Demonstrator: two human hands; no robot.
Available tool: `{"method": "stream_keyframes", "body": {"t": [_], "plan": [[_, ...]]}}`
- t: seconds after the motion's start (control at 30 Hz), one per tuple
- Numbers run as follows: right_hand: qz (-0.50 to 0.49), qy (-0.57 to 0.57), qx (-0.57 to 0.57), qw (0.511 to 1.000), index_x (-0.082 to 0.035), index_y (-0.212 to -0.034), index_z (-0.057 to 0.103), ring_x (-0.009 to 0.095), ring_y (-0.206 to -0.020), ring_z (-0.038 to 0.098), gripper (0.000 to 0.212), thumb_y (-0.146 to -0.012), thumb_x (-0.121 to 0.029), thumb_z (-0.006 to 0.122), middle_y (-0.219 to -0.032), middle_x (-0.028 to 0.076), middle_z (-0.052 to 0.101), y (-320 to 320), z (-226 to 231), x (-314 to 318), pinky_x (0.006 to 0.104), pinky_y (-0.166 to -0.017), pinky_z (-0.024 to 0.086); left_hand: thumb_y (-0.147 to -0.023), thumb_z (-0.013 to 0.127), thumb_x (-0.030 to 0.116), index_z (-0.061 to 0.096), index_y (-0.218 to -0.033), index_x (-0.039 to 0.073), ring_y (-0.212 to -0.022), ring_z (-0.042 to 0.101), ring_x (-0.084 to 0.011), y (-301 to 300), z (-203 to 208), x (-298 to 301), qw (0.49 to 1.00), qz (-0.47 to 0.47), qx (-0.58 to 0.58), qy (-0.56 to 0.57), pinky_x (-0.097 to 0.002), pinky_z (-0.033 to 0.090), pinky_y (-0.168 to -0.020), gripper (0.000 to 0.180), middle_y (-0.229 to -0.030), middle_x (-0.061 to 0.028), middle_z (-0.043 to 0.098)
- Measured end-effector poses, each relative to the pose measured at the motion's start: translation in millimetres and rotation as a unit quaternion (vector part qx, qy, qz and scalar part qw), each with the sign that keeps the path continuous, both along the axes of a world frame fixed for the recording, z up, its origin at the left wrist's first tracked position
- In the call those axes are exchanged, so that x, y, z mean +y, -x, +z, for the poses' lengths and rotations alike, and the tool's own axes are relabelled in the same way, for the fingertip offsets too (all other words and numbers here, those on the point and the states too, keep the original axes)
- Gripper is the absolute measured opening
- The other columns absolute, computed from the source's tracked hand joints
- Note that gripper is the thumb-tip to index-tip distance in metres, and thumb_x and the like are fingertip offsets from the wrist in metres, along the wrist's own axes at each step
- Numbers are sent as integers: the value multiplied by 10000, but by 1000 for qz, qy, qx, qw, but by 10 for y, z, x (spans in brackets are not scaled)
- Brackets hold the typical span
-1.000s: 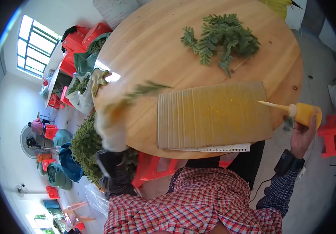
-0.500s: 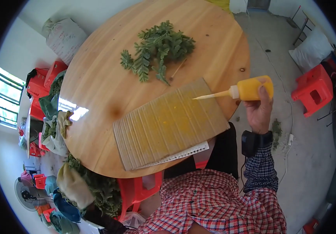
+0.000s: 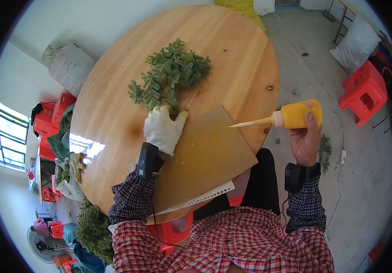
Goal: The person picks up a green branch, places it on a piece of cardboard, and applies glue from a bottle along the stem. They repeat this process for several branches, handling them one at a time and setting them aside on the table.
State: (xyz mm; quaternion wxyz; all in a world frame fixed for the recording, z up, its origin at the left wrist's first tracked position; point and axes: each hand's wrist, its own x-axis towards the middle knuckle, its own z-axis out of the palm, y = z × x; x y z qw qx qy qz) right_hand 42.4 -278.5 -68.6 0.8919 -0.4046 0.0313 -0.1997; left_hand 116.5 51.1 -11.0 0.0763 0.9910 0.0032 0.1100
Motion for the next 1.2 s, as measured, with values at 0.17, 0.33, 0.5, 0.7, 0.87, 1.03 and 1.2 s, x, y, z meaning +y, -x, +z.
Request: {"method": "stream_keyframes", "body": {"t": [0.17, 0.33, 0.5, 0.7, 0.87, 1.03, 1.2], "plan": [[-5, -25, -2, 1000, -39, -1255, 443, 273, -1105, 572, 463, -898, -275, 620, -1179, 102, 551, 21, -6, 1, 391, -912, 512, -805, 641, 300, 640, -920, 55, -879, 603, -316, 42, -87, 191, 995, -68, -75, 23, -417, 482, -753, 271, -948, -125, 635], [-10, -55, -28, 998, -25, -1265, 424, 318, -1120, 557, 473, -907, -273, 609, -1189, 123, 539, -2, 83, 123, 417, -935, 503, -812, 611, 170, 634, -940, 97, -867, 590, -282, 505, 262, 376, 983, -133, -124, -31, -401, 474, -730, 149, -932, -65, 624], [21, -76, -58, 995, -16, -1274, 409, 352, -1135, 540, 477, -913, -262, 600, -1198, 138, 531, -7, 188, 272, 440, -959, 488, -787, 618, 112, 629, -979, 117, -877, 566, -255, 1126, 163, 488, 976, -176, -68, -109, -372, 470, -748, 192, -965, -28, 584], [110, -80, -58, 989, -30, -1272, 421, 328, -1153, 531, 472, -904, -254, 611, -1216, 142, 535, -76, 329, 672, 449, -969, 478, -803, 617, 118, 626, -1077, 117, -945, 547, -299, 1386, 66, 495, 989, -146, -18, -17, -414, 461, -801, 274, -1041, -85, 579], [190, -6, -46, 981, -41, -1261, 441, 283, -1086, 578, 455, -900, -258, 611, -1194, 152, 561, -195, 406, 987, 405, -897, 520, -793, 604, 105, 611, -1114, 111, -1052, 517, -300, 1467, 49, 539, 986, -165, 6, -17, -381, 466, -850, 322, -1139, -98, 540], [248, 97, -50, 963, -40, -1259, 446, 244, -929, 644, 460, -896, -272, 607, -1126, 174, 596, -291, 445, 1094, 315, -677, 573, -792, 598, 104, 612, -1114, 122, -1124, 491, -313, 1542, -3, 545, 987, -161, 7, 1, -399, 443, -912, 322, -1202, -116, 517], [227, 157, -20, 961, -38, -1266, 435, 226, -862, 654, 496, -881, -290, 620, -1095, 200, 604, -242, 583, 1262, 284, -556, 554, -797, 598, 109, 617, -1112, 142, -1128, 486, -326, 1545, 4, 598, 986, -165, -18, 6, -449, 416, -933, 318, -1211, -122, 514]]}}
